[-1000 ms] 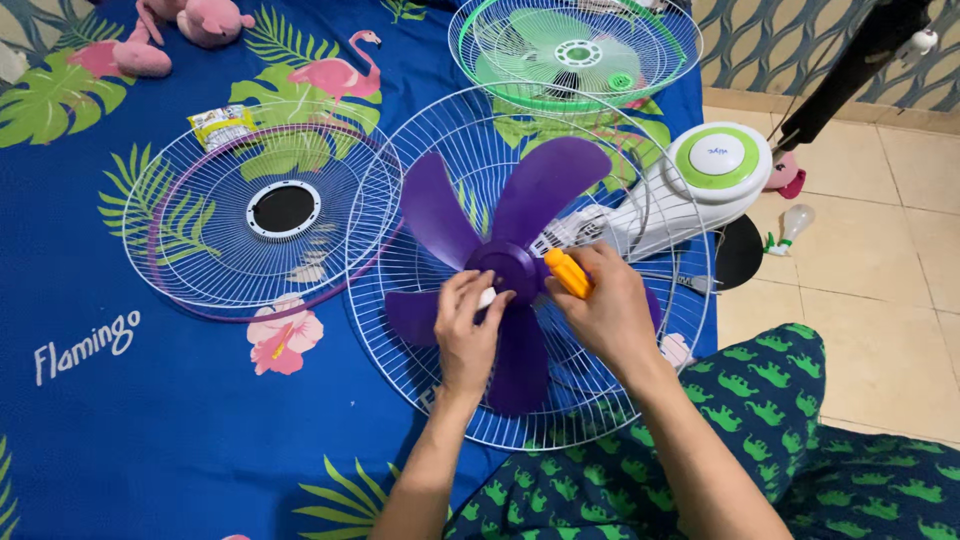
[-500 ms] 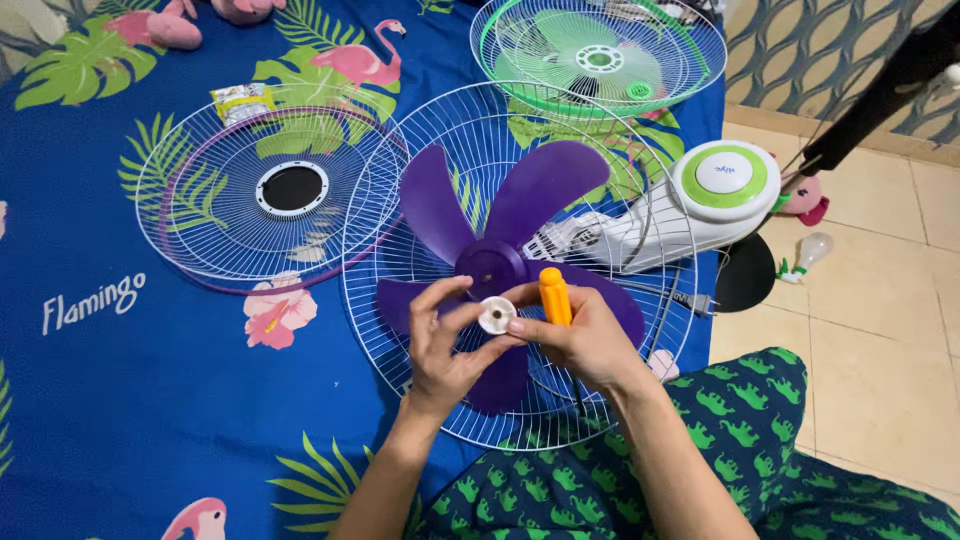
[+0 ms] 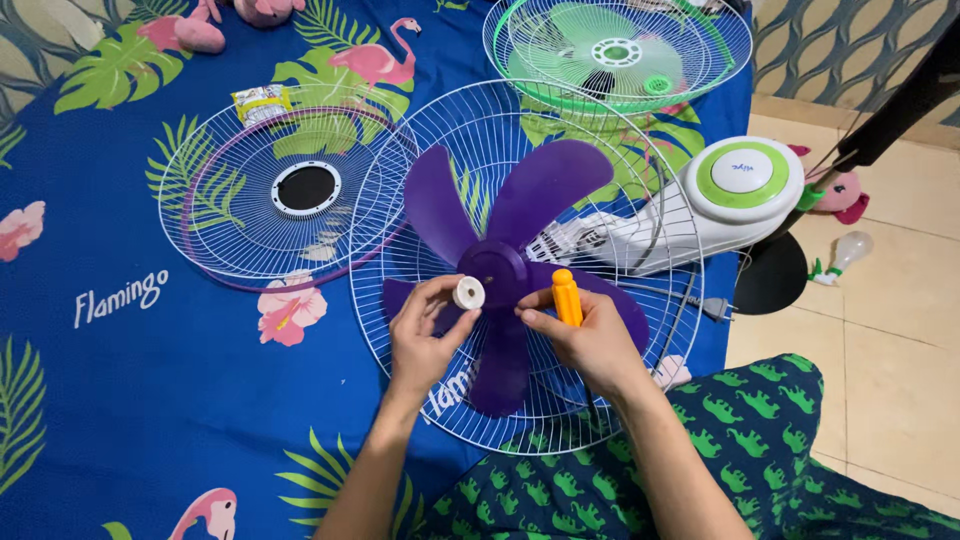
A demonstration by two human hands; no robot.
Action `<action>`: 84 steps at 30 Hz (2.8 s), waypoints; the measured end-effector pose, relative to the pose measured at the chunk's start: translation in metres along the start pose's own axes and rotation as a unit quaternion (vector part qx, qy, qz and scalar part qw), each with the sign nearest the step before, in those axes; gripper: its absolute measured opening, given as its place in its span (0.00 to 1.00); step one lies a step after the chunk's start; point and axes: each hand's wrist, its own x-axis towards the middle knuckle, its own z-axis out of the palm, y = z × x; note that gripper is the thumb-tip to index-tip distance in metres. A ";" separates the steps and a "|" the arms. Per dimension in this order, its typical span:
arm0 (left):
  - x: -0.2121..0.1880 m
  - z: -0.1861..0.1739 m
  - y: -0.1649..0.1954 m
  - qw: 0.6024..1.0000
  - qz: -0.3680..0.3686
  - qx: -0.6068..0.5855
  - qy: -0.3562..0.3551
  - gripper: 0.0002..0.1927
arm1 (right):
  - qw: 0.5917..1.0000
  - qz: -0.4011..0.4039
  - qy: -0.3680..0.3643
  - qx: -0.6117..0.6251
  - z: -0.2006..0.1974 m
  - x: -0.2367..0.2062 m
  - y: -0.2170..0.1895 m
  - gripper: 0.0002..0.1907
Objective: The person reassembles an electric table fan on a bed. They attach the purple fan blades to the motor shaft, secure the white retaining nut by twisting it, fit the front grille ring over the blades, and use a screwdriver to tighten the grille fasteners.
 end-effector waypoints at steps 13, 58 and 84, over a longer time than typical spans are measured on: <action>0.012 0.013 -0.005 0.980 0.051 0.194 -0.009 0.21 | 1.000 -0.003 -0.018 0.004 -0.015 0.005 0.016 0.10; 0.022 0.023 0.004 0.960 0.080 0.267 -0.004 0.18 | 0.977 -0.154 0.050 -0.137 0.000 0.029 0.028 0.08; 0.016 0.005 -0.008 0.988 0.013 0.154 0.001 0.22 | 0.923 -0.189 0.191 -0.275 0.048 0.041 0.007 0.14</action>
